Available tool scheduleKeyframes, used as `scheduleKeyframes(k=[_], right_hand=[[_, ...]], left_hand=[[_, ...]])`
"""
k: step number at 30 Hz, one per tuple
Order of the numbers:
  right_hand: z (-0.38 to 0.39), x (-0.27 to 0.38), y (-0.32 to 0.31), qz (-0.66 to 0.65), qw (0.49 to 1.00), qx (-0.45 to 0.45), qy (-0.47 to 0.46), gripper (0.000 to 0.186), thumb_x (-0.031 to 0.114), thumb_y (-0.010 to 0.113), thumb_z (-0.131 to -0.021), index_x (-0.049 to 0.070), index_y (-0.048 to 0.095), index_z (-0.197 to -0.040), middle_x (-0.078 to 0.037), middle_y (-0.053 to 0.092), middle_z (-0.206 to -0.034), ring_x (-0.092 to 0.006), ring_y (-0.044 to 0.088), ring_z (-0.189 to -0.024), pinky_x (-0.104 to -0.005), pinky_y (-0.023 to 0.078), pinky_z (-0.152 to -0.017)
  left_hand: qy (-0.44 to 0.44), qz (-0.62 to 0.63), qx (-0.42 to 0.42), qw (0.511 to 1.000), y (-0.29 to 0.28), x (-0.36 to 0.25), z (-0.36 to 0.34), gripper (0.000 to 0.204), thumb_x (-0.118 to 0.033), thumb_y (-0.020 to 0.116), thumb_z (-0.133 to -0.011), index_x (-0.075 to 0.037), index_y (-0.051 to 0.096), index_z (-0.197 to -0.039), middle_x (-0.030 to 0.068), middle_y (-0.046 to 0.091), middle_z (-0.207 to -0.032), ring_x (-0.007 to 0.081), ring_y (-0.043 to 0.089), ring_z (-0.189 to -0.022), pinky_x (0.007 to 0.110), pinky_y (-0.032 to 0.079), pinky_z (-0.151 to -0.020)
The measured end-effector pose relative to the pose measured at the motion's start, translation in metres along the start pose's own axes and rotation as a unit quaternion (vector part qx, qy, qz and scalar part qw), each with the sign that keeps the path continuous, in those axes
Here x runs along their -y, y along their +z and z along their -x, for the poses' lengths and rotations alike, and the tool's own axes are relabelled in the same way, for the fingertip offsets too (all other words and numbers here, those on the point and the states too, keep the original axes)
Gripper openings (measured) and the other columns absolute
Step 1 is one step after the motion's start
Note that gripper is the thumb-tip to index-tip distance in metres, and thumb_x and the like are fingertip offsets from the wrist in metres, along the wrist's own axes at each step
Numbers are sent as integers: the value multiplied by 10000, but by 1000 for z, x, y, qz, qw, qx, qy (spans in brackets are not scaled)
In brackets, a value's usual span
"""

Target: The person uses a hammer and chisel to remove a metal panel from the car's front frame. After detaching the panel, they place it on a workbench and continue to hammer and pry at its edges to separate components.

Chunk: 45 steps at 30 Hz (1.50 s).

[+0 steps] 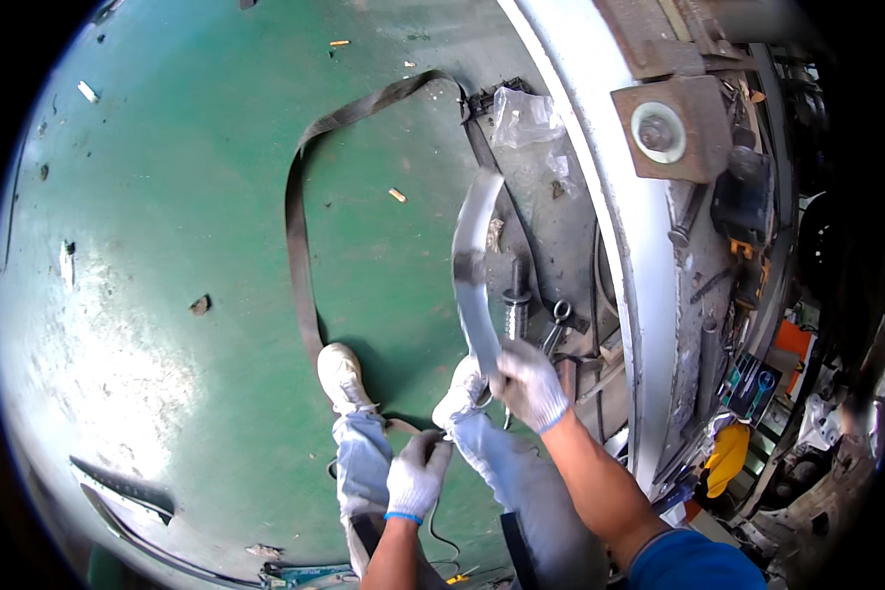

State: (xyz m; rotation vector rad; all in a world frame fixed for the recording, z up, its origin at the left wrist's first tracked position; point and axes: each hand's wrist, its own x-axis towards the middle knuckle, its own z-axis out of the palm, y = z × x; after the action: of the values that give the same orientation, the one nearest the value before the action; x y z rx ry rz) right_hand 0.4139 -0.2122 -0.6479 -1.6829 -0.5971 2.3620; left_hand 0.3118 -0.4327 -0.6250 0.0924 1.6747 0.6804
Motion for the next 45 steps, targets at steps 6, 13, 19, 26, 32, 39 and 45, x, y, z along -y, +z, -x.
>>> scheduleKeyframes(k=[6, 13, 19, 26, 32, 39, 45], right_hand=[[140, 10, 16, 151, 985, 23, 82, 333, 118, 692, -942, -49, 628, -1222, -43, 640, -855, -124, 591, -690, -280, 477, -638], [257, 34, 26, 181, 974, 72, 113, 381, 97, 677, -942, -58, 608, -1282, -67, 669, -958, -133, 614, -719, -285, 516, -656], [299, 49, 35, 289, 937, 157, 117, 532, 209, 670, -991, -19, 514, -1446, -76, 675, -1135, -135, 647, -953, -295, 547, -787], [308, 60, -199, 471, 740, -443, -186, 616, 405, 749, -877, 29, 615, -1346, -204, 702, -1218, -321, 669, -1143, -414, 519, -999], [326, 97, -344, 491, 608, -620, -73, 553, 341, 757, -836, 27, 638, -1274, -243, 697, -1178, -407, 655, -1116, -476, 508, -963], [300, 64, -405, 536, 617, -574, -44, 563, 330, 744, -841, 37, 617, -1304, -269, 690, -1179, -438, 645, -1123, -495, 502, -964], [299, 79, -386, 467, 706, -523, -100, 558, 156, 734, -796, -20, 598, -1308, -209, 707, -1137, -323, 683, -1034, -394, 514, -906]], left_hand=[[1, 426, -5, 905, -11, 40, 29, 404, -201, 592, -1045, 61, 552, -1350, 102, 642, -1048, 145, 607, -865, 272, 511, -769], [155, 340, 110, 921, -63, -101, 110, 522, -179, 634, -1003, 14, 463, -1456, 183, 613, -1289, 265, 646, -1108, 345, 538, -946], [76, 417, 182, 887, -29, -142, 150, 727, -172, 823, -793, -2, 492, -1418, 183, 702, -1094, 298, 710, -964, 410, 578, -864], [330, -238, -292, 865, 1, -179, 114, 634, -139, 840, -722, -62, 596, -1303, 198, 688, -1133, 393, 688, -1018, 443, 550, -888], [420, -321, -183, 829, 64, -196, 106, 733, -219, 893, -690, -38, 576, -1326, 181, 674, -1105, 377, 681, -999, 460, 546, -886], [221, -86, 103, 966, 99, -214, 73, 539, -256, 726, -924, 35, 556, -1344, 182, 679, -1059, 316, 695, -913, 399, 571, -815], [8, 116, 340, 933, 83, -219, 45, 511, -380, 609, -1009, 39, 573, -1298, 166, 701, -927, 247, 704, -748, 369, 602, -685]])
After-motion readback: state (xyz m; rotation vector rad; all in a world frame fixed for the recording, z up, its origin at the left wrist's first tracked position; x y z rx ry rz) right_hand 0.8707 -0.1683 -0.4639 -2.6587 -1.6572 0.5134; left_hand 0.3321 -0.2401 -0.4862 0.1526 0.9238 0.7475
